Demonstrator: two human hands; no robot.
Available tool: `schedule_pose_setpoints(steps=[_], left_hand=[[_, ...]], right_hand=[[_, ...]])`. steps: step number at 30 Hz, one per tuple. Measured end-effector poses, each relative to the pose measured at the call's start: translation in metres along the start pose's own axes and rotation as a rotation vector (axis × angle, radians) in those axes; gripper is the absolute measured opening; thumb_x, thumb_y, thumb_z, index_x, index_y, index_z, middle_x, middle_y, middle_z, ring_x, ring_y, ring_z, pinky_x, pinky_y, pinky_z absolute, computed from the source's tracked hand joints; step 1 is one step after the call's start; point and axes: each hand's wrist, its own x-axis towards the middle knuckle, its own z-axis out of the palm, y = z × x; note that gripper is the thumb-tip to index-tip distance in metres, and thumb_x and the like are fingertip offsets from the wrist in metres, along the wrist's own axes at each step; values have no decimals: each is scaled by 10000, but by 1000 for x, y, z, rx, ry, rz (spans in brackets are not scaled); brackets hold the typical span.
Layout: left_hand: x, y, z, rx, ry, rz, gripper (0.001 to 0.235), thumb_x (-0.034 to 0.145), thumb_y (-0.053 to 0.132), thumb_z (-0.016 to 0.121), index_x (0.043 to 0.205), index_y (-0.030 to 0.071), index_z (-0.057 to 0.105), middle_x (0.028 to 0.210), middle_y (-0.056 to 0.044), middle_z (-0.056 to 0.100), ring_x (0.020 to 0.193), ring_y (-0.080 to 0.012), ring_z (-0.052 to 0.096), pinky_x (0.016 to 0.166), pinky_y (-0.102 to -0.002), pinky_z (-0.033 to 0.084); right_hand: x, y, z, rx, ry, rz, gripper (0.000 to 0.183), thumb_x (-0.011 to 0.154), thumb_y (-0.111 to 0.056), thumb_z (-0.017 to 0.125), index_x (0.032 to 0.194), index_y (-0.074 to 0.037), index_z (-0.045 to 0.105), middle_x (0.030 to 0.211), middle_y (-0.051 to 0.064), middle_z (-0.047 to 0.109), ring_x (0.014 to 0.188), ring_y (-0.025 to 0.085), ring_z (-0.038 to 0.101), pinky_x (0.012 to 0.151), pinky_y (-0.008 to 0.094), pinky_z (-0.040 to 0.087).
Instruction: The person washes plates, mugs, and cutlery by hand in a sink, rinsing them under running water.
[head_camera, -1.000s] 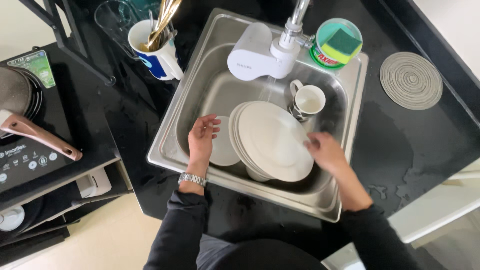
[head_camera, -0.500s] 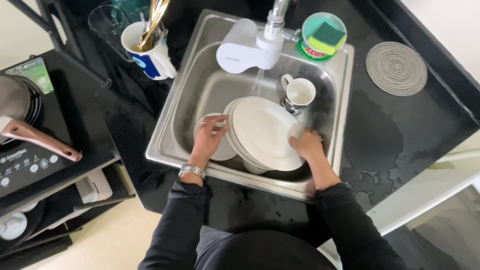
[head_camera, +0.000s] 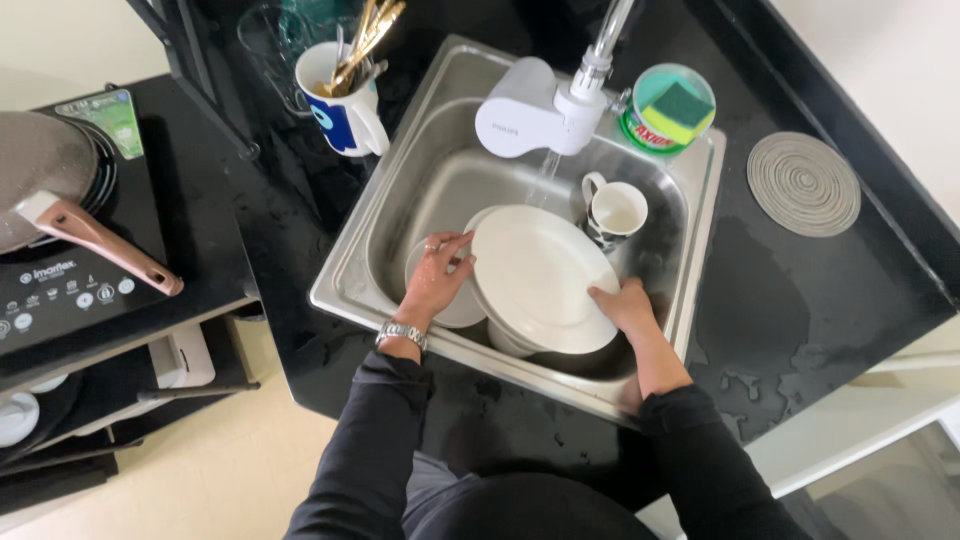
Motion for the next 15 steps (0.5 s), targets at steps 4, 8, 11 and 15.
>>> schedule_pose_setpoints(steps=[4,8,11,15], left_hand=[[2,-4,-2,-8,1,-15,447,973,327,678,1411,251,629,1400,-86,534,1069,-296,726,955,-412,606],[7,-6,-2,-67,-15,-66,465,974,362,682,1423,255,623,1444,-114,510,1126,-331,701,976,-416,595],[7,-9,-2,-107,-13,-128,466,974,377,683,1424,275,623,1500,-135,482,1158,-355,682,999,-420,590],[-1,22,-15,-189,-80,-273,521,978,529,608,1451,312,586,1488,-87,569,1170,-334,681,977,-359,602]], right_hand=[[-34,-24,-9,251,35,96,708,889,-382,779,1360,88,537,1281,350,607,1218,486,608,932,560,556],[-37,-25,-15,533,3,136,657,930,-277,766,1399,96,496,1285,380,586,1210,510,597,887,620,546],[-48,-25,-19,667,-26,142,639,965,-236,736,1447,73,455,1333,376,564,1249,502,572,933,634,523],[-45,-8,-14,755,-81,72,561,995,-217,684,1440,35,452,1247,263,619,1124,377,654,775,495,610]])
